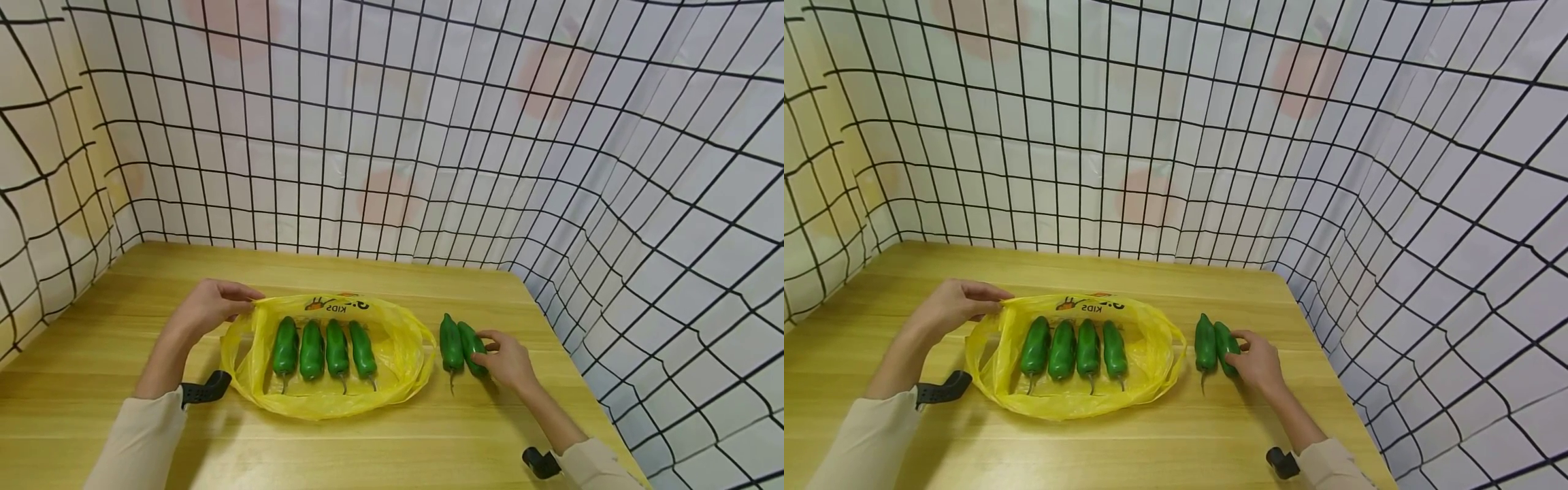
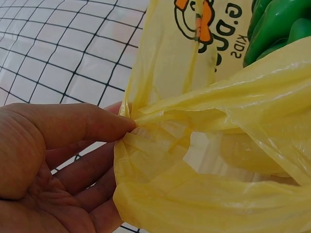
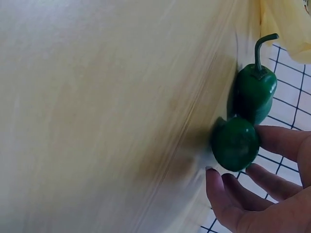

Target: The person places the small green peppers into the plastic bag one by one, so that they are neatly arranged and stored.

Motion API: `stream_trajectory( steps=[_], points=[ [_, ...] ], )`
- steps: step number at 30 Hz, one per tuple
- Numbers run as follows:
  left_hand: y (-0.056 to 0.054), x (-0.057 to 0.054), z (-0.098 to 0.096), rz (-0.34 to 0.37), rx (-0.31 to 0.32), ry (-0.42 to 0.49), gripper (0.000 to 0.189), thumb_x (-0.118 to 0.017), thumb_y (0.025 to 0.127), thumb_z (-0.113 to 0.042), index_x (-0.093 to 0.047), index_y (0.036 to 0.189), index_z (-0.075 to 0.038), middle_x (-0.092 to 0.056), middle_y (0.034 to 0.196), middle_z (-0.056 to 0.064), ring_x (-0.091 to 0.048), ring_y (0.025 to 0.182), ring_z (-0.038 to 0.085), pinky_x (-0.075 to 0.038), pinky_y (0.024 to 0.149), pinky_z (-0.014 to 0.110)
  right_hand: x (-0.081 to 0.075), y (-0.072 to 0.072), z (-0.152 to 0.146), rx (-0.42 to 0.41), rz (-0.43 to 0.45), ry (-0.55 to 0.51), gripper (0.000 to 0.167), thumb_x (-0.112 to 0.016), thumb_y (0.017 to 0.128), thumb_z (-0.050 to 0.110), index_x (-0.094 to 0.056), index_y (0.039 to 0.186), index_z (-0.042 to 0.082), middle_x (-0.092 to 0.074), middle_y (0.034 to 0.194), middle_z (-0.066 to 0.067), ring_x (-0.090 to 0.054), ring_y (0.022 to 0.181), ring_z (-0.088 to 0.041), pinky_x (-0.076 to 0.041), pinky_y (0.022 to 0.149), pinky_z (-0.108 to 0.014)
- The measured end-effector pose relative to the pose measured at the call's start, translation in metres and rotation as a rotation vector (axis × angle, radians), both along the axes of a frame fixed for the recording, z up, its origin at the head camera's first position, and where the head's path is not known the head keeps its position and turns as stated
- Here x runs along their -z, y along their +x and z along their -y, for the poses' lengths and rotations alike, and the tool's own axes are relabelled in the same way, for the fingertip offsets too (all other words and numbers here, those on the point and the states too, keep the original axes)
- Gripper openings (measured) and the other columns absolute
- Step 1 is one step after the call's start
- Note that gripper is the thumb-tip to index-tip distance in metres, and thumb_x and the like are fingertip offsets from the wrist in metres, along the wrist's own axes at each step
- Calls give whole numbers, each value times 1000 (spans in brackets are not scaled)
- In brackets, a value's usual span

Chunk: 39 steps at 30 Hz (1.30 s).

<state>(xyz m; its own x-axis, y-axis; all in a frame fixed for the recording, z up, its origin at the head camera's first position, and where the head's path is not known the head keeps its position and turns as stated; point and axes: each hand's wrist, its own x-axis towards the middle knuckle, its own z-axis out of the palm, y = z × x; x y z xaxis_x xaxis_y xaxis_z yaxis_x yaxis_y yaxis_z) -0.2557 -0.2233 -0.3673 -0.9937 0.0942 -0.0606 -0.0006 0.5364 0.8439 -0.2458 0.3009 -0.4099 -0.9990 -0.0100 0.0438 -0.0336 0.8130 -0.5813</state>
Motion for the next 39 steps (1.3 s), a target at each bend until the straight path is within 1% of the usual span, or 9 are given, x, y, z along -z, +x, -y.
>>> stream_trajectory(
  steps=[4, 12, 16, 24, 31, 35, 39],
  points=[
    [0, 0, 1, -13, 1, -7, 31, -65, 99, -15, -70, 127, -3, -72, 102, 9, -57, 76, 18, -50, 66, 30, 1, 0, -1, 3, 4, -6, 51, -73, 91, 16, -59, 138, 2, -66, 123, -31, -64, 112, -46, -59, 80, -48],
    [-1, 2, 2, -30, 0, 3, 31, -65, 99, -14, -70, 127, -1, -72, 111, 14, -57, 75, 16, -52, 68, 32, 0, 0, -2, 6, 1, -6, 51, -73, 91, 14, -59, 138, 1, -69, 117, -30, -68, 104, -43, -59, 75, -44],
    [-1, 1, 1, -28, -1, 4, 31, -65, 99, -14, -70, 127, -1, -72, 106, 12, -57, 74, 16, -51, 66, 31, 1, -1, -2, 11, 0, -8, 51, -74, 91, 14, -60, 138, 2, -69, 115, -29, -68, 103, -42, -59, 72, -42],
    [0, -1, 1, -12, -3, 3, 33, -66, 98, -15, -69, 129, -2, -69, 89, 6, -57, 72, 16, -49, 63, 29, 2, 0, -2, 18, -11, -9, 51, -75, 90, 14, -61, 137, 2, -71, 112, -27, -69, 98, -39, -57, 67, -38],
    [1, -1, 0, -2, -8, 5, 33, -65, 98, -15, -69, 129, -2, -68, 87, 6, -57, 72, 17, -49, 63, 30, -4, 1, 0, 25, -35, -14, 49, -75, 90, 16, -62, 136, 3, -70, 115, -29, -70, 98, -40, -57, 67, -38],
    [1, -1, 0, 0, -8, 8, 33, -65, 98, -14, -69, 129, -2, -68, 83, 5, -56, 71, 16, -49, 62, 30, -9, 1, 1, 24, -52, -11, 48, -75, 91, 16, -63, 136, 4, -71, 115, -28, -71, 97, -38, -57, 67, -37],
    [0, 0, -1, -7, -3, 10, 33, -65, 98, -13, -69, 128, -1, -70, 84, 5, -56, 71, 16, -50, 63, 31, -15, 2, 3, 20, -61, -38, 49, -74, 91, 17, -62, 137, 5, -70, 117, -28, -71, 97, -37, -57, 66, -36]
  ],
)
